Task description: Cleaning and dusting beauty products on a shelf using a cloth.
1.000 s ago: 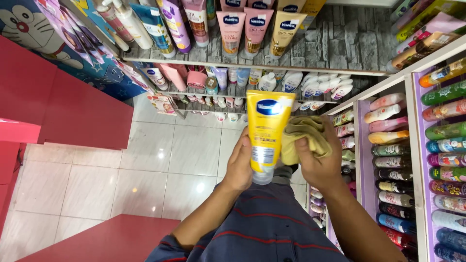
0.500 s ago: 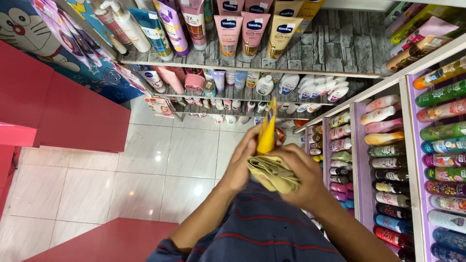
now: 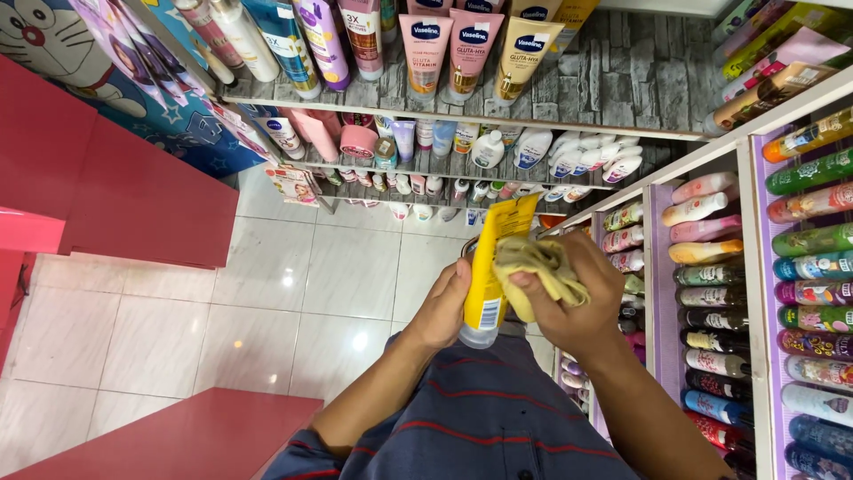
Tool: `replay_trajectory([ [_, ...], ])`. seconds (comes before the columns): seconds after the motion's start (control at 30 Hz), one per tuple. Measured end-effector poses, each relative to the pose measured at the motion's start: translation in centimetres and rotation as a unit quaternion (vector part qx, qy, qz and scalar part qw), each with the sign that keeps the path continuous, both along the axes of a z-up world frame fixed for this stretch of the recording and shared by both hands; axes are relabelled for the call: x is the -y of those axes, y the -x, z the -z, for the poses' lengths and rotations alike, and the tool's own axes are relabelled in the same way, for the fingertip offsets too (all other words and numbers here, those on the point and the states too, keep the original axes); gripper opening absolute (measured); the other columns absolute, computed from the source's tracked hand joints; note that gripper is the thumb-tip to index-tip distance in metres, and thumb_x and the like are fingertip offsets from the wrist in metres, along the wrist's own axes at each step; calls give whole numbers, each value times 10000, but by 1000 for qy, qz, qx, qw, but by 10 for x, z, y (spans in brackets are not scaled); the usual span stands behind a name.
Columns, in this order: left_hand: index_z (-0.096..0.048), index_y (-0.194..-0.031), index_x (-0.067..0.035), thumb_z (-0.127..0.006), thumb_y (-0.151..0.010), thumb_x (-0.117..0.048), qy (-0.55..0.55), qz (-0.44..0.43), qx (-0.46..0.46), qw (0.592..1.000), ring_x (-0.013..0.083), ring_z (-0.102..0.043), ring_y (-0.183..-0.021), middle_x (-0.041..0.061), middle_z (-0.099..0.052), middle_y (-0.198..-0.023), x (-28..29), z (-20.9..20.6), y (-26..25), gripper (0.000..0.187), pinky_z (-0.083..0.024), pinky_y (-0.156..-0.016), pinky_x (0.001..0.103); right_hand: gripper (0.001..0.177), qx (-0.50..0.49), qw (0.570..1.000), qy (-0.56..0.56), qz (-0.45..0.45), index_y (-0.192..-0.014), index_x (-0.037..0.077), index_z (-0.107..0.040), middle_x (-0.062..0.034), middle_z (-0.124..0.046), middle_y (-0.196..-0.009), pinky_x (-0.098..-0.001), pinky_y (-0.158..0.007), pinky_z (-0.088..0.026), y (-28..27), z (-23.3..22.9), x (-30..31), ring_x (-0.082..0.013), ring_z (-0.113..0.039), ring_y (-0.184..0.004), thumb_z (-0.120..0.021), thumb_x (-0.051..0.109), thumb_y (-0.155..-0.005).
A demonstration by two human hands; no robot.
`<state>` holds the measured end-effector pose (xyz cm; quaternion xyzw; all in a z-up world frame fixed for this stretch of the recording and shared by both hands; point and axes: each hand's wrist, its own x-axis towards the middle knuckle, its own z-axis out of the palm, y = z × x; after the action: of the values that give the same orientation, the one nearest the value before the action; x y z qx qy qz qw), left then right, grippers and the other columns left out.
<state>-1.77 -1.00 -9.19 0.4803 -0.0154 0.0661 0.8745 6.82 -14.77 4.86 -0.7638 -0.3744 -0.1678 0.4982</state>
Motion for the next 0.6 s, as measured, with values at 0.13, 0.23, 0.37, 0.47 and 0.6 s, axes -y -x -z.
replay_trajectory([
  [0.13,-512,-1427,36,-269,-1078,-536,0,-26,9,1000,190,-625,-1011,161,-651,-1146,-9,-51,-6,712,-530,-930,383,221,0,1000,-4,9,-980,-18,-687,-129,-636,-766,-384,-555,-543,8,14,4,-297,-659,-601,-783,174,-926],
  [0.23,-404,-1506,-4,-269,-1051,-597,-55,-42,39,997,266,-594,-1112,194,-584,-1214,-21,-82,-13,760,-494,-1004,467,262,-21,999,20,-13,-998,17,-717,-117,-654,-782,-392,-505,-537,21,21,12,-315,-666,-594,-834,192,-842],
  [0.37,-458,-1486,25,-246,-1106,-437,-96,-18,77,992,253,-592,-1087,182,-617,-1177,-20,-89,-9,635,-492,-999,475,305,-3,997,60,-56,-994,-4,-722,-143,-663,-750,-404,-479,-565,20,3,6,-323,-674,-557,-862,129,-757],
  [0.47,-472,-1494,11,-268,-1105,-399,-102,5,88,991,224,-592,-1115,158,-632,-1225,-16,-83,-6,601,-492,-1009,455,262,24,998,54,-22,-1001,-28,-700,-156,-637,-755,-394,-479,-548,2,-4,10,-327,-649,-560,-816,133,-830],
  [0.6,-451,-1514,14,-273,-1107,-326,-92,13,87,992,222,-611,-1105,164,-641,-1233,-8,-98,2,559,-497,-1008,436,290,65,996,22,59,-981,-26,-674,-131,-595,-788,-342,-607,-536,-10,-33,3,-344,-644,-647,-775,245,-967],
])
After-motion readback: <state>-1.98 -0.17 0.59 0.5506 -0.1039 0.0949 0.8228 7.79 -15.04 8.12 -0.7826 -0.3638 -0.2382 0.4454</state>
